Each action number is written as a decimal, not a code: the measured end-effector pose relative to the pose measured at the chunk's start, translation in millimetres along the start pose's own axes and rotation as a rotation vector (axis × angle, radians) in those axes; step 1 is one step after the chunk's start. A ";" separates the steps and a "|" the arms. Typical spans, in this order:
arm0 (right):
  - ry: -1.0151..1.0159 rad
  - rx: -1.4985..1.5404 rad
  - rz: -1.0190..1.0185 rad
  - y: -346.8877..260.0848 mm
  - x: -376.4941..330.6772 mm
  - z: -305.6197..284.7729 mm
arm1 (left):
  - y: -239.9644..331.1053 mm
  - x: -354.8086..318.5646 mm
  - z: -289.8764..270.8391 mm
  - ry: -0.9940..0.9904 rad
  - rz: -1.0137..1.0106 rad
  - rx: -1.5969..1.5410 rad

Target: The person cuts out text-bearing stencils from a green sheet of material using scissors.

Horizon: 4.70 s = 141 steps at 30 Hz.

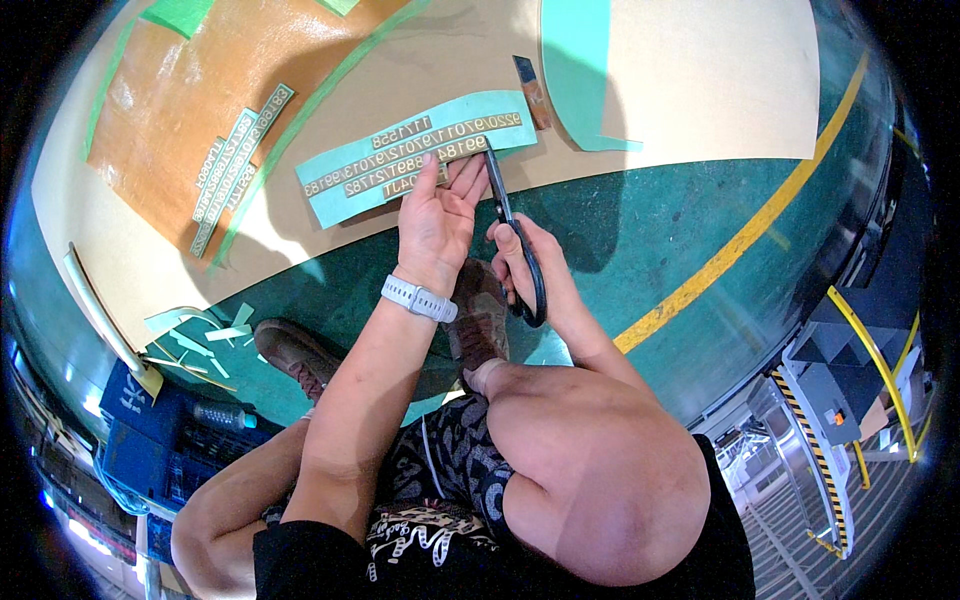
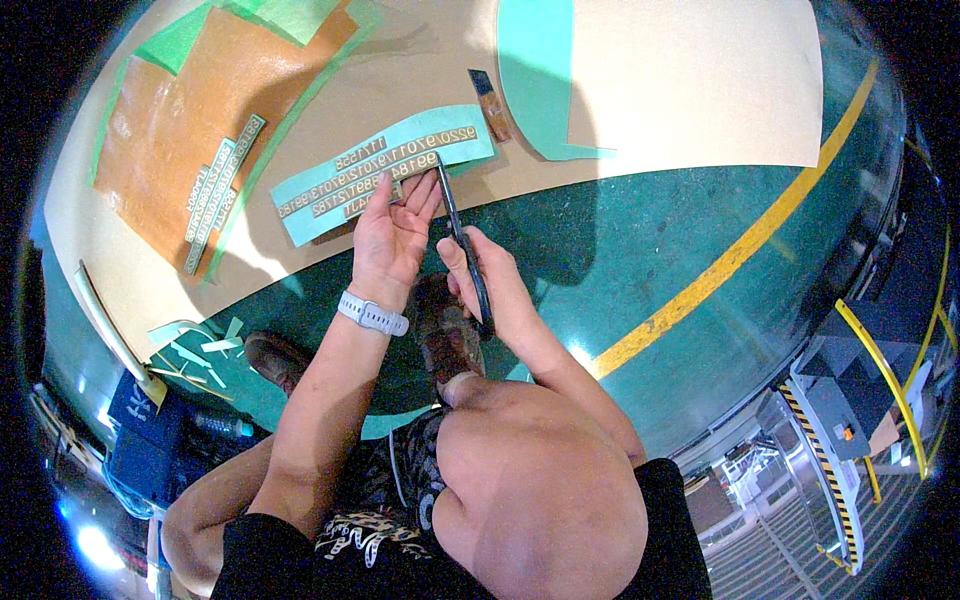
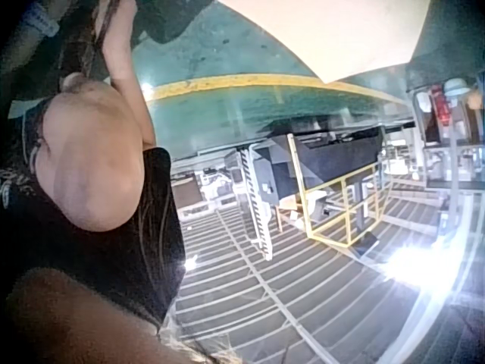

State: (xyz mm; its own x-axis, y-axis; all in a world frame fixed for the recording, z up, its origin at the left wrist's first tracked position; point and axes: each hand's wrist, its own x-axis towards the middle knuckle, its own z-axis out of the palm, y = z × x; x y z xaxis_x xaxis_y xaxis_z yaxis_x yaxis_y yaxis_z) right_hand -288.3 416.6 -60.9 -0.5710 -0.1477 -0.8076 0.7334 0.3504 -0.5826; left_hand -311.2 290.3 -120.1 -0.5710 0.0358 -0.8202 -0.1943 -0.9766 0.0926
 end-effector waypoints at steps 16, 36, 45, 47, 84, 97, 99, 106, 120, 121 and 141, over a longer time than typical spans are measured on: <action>0.009 -0.085 0.000 -3.1 0.2 -2.0 | 3.2 0.3 -5.1 -0.006 -0.019 0.052; 0.087 -0.117 -0.054 5.1 3.7 0.0 | 2.9 0.8 -6.4 0.007 -0.028 0.087; 0.007 -0.015 -0.059 7.6 1.9 1.0 | 3.3 0.5 -6.0 0.008 -0.016 0.068; -0.079 0.095 -0.040 5.7 -4.0 -6.3 | 4.7 0.3 -8.0 -0.006 -0.015 0.112; -0.689 -0.361 0.176 -83.4 -14.1 -59.6 | 88.5 -56.8 -10.8 -0.209 -0.071 0.489; -0.707 -0.452 0.155 -95.7 -13.8 -61.0 | 91.3 -64.5 -2.2 -0.152 -0.048 0.522; -0.699 -0.449 0.138 -93.4 -13.8 -61.1 | 91.5 -65.7 -1.2 -0.141 -0.044 0.505; -0.688 -0.426 0.059 -93.5 -14.0 -56.7 | 90.2 -67.2 -0.9 -0.150 -0.038 0.518; -0.669 -0.450 0.017 -92.8 -15.3 -62.0 | 87.1 -69.8 5.2 -0.146 -0.036 0.475; -0.670 -0.452 -0.023 -91.3 -15.0 -62.9 | 87.5 -70.0 5.5 -0.152 -0.037 0.477; -0.686 -0.435 0.042 -93.9 -14.8 -61.8 | 86.2 -70.2 4.1 -0.164 -0.049 0.468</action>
State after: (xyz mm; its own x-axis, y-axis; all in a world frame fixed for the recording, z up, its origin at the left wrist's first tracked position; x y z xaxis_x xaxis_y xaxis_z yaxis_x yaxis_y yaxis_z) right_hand -371.6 443.1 11.4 -0.0892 -0.6111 -0.7865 0.4593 0.6755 -0.5769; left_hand -291.2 204.5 -52.2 -0.6632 0.1489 -0.7335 -0.5393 -0.7746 0.3305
